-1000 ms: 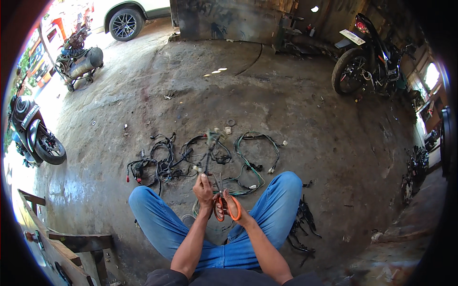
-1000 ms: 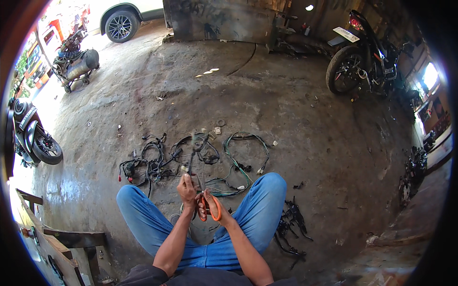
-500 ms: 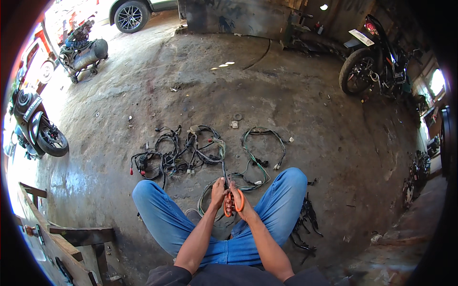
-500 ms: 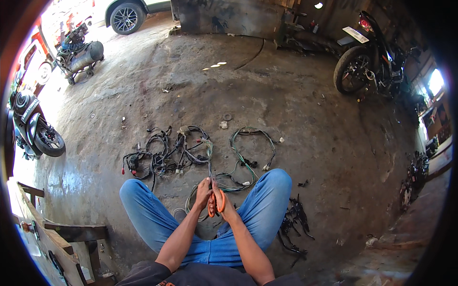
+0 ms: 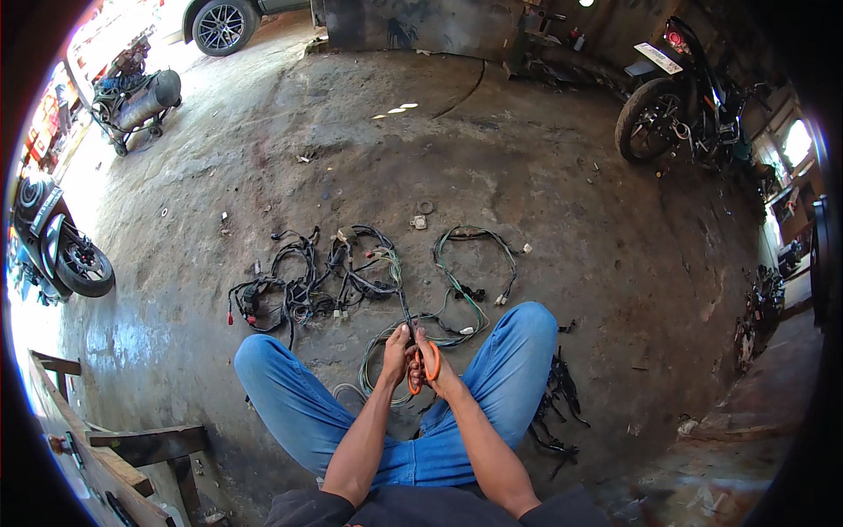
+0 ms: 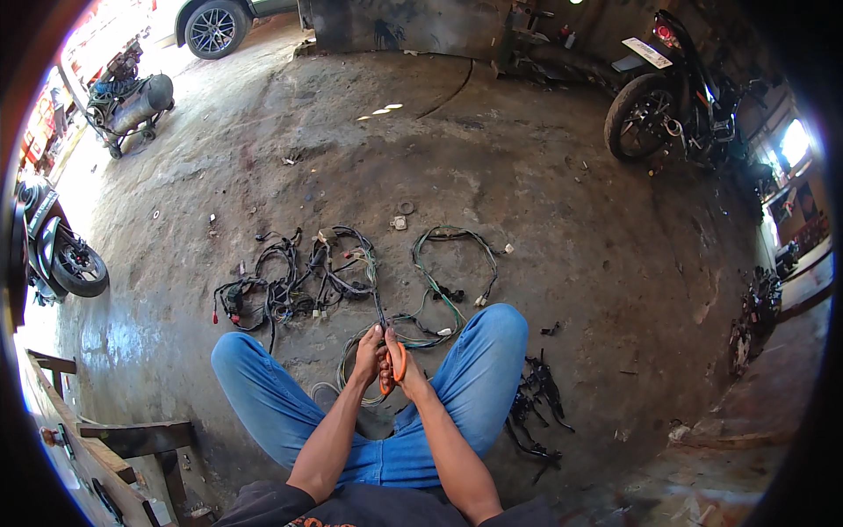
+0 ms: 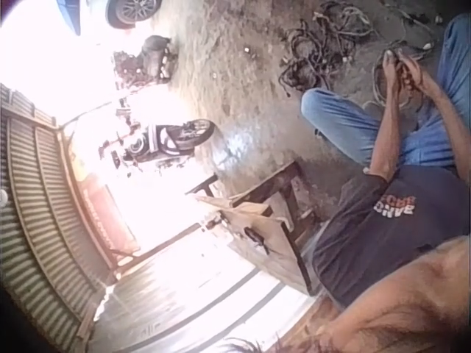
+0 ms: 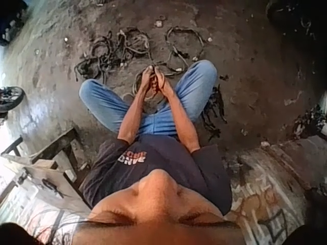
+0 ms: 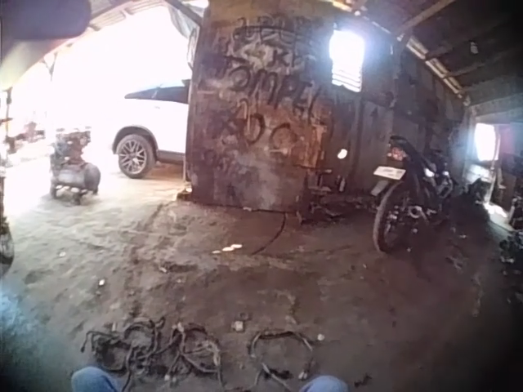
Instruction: The person is inspecting and repairing a motorcycle wire harness using scissors.
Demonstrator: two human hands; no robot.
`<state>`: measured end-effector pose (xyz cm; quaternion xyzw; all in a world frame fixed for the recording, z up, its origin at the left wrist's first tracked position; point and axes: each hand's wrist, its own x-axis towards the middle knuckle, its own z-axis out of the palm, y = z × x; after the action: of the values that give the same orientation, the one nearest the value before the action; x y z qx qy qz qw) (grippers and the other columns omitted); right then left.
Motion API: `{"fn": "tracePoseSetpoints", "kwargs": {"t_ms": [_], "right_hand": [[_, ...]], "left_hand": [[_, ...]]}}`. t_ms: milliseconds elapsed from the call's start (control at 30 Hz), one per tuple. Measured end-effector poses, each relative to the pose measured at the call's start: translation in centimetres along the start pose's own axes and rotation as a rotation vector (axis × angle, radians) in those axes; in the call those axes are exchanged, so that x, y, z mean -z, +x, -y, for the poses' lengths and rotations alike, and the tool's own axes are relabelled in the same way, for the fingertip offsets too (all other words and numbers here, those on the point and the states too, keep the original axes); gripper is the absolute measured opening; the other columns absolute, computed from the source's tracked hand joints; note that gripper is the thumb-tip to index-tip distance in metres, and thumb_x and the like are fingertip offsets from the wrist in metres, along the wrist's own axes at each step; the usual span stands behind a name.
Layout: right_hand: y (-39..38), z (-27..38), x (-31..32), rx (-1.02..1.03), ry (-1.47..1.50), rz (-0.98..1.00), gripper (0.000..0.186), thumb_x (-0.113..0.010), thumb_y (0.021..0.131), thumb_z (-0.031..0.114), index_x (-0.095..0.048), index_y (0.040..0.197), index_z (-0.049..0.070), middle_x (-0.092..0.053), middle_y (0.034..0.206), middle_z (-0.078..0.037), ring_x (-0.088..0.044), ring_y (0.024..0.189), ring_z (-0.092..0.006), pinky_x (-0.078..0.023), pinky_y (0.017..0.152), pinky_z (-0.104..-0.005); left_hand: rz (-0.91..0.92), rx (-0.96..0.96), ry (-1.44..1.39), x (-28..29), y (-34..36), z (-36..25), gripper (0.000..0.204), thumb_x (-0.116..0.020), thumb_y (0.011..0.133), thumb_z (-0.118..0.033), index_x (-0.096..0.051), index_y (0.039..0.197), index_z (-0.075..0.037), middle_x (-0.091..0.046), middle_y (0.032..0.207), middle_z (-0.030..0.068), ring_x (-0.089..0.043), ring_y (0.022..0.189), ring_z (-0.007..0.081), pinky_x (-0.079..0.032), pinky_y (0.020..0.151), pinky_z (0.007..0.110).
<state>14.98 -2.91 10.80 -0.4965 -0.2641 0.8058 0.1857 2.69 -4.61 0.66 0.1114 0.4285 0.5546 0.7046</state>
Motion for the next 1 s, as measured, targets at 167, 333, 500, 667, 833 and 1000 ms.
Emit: {"fn": "tracePoseSetpoints", "kwargs": {"t_ms": [167,333,500,667,833,1000], "right_hand": [[-0.8,-0.1,-1.1,0.064,-0.011,0.049,0.067,-0.047,0.091,0.075,-0.051,0.089,0.009,-0.04,0.064,0.003,-0.042,0.049,-0.0077,-0.039,0.046,-0.0246],[-1.0,0.5,-1.1,0.017,-0.004,0.037,0.072,-0.046,0.089,0.077,-0.053,0.091,0.005,-0.04,0.063,0.002,-0.041,0.047,-0.0104,-0.038,0.045,-0.0256],[-0.6,0.5,-1.1,-0.055,0.073,0.038,0.067,-0.051,0.088,0.076,-0.051,0.085,0.009,-0.038,0.064,0.004,-0.037,0.048,-0.0071,-0.035,0.045,-0.0238],[-0.1,0.5,-1.1,-0.05,0.095,0.06,0.067,-0.052,0.089,0.075,-0.051,0.085,0.008,-0.036,0.063,0.005,-0.034,0.048,-0.0064,-0.032,0.043,-0.0238],[1.0,-0.5,-1.1,0.065,0.018,0.004,0.063,-0.053,0.091,0.071,-0.051,0.085,0.008,-0.034,0.063,0.006,-0.033,0.047,-0.0044,-0.03,0.042,-0.0223],[1.6,-0.3,-1.0,0.132,0.087,-0.075,0.06,-0.055,0.092,0.068,-0.049,0.082,0.009,-0.032,0.061,0.007,-0.031,0.044,-0.0043,-0.028,0.04,-0.0224]], "left_hand": [[-0.019,-0.067,-0.024,0.6,0.5,0.0,0.038,-0.047,0.106,-0.04,-0.056,0.132,-0.015,-0.063,0.091,0.0009,-0.048,0.055,0.005,-0.037,0.041,0.019],[-0.054,-0.094,-0.039,0.6,0.9,0.5,0.035,-0.045,0.108,-0.034,-0.058,0.128,-0.01,-0.062,0.09,-0.0008,-0.041,0.054,0.0024,-0.034,0.044,0.017],[-0.077,-0.151,-0.047,0.1,0.3,0.5,0.034,-0.045,0.107,-0.039,-0.06,0.114,-0.01,-0.058,0.079,-0.0016,-0.038,0.05,0.0038,-0.031,0.041,0.019],[-0.053,0.163,-0.208,0.0,-1.0,-0.9,0.04,-0.041,0.104,-0.055,-0.048,0.093,-0.017,-0.044,0.06,-0.0016,-0.034,0.043,0.0089,-0.03,0.038,0.024],[-0.049,0.054,-0.071,-1.6,-1.4,-2.1,0.039,-0.038,0.105,-0.055,-0.045,0.096,-0.018,-0.044,0.061,-0.0019,-0.037,0.043,0.0092,-0.031,0.038,0.024],[-0.029,0.077,0.041,-3.1,-1.3,-2.9,0.043,-0.036,0.105,-0.055,-0.044,0.086,-0.017,-0.039,0.058,-0.004,-0.032,0.041,0.0071,-0.027,0.035,0.023]]}}
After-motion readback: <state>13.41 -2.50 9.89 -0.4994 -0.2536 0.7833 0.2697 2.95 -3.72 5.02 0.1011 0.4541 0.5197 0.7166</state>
